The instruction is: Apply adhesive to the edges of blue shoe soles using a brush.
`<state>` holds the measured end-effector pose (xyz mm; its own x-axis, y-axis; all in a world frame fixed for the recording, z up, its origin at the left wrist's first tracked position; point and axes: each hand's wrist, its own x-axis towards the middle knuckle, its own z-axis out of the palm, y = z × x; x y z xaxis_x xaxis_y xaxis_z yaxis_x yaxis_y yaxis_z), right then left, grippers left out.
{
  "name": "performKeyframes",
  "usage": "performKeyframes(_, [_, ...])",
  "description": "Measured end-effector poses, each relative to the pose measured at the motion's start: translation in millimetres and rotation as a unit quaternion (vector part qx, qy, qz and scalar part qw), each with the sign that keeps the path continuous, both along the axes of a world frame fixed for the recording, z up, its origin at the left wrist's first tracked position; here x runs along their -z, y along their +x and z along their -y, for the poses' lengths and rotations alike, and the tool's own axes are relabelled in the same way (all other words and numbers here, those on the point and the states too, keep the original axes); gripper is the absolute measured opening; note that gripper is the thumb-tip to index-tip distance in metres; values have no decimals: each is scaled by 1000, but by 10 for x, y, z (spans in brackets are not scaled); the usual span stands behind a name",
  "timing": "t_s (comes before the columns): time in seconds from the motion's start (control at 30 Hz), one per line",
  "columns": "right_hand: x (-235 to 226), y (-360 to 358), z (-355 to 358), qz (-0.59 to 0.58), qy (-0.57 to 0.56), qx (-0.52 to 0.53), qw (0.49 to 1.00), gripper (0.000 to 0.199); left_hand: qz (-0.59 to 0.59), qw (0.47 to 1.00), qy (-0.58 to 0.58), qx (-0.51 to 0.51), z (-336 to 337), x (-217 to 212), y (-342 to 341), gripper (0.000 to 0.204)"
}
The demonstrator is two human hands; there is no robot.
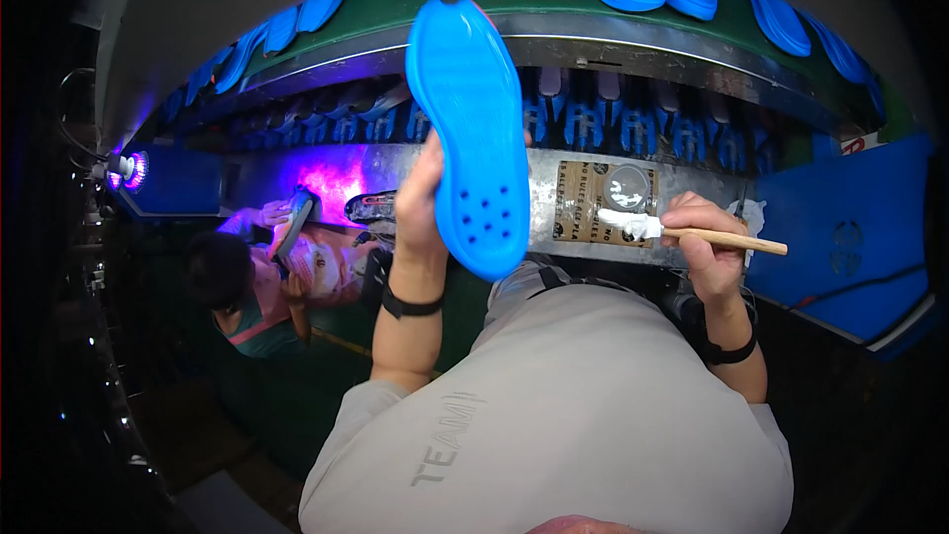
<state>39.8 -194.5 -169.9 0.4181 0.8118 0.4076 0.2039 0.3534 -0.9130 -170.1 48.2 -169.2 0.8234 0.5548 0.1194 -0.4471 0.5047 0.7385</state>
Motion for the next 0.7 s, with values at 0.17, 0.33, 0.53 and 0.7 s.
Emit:
performKeyframes(0.17, [60,-49,77,-20,-17,43,999,22,-40,990,124,-51,-1405,-445,930,58])
performKeyframes(0.33, [46,-102,113,-22,-37,61,997,21,-275,181,834,-443,-3418,53,1118,42])
performKeyframes(0.53, [117,-168,241,-62,-84,94,990,20,-251,112,864,-422,-4139,162,1129,38])
performKeyframes(0.7, [244,-132,180,-24,-180,94,979,18,-289,-3,864,-412,-4974,-86,245,34])
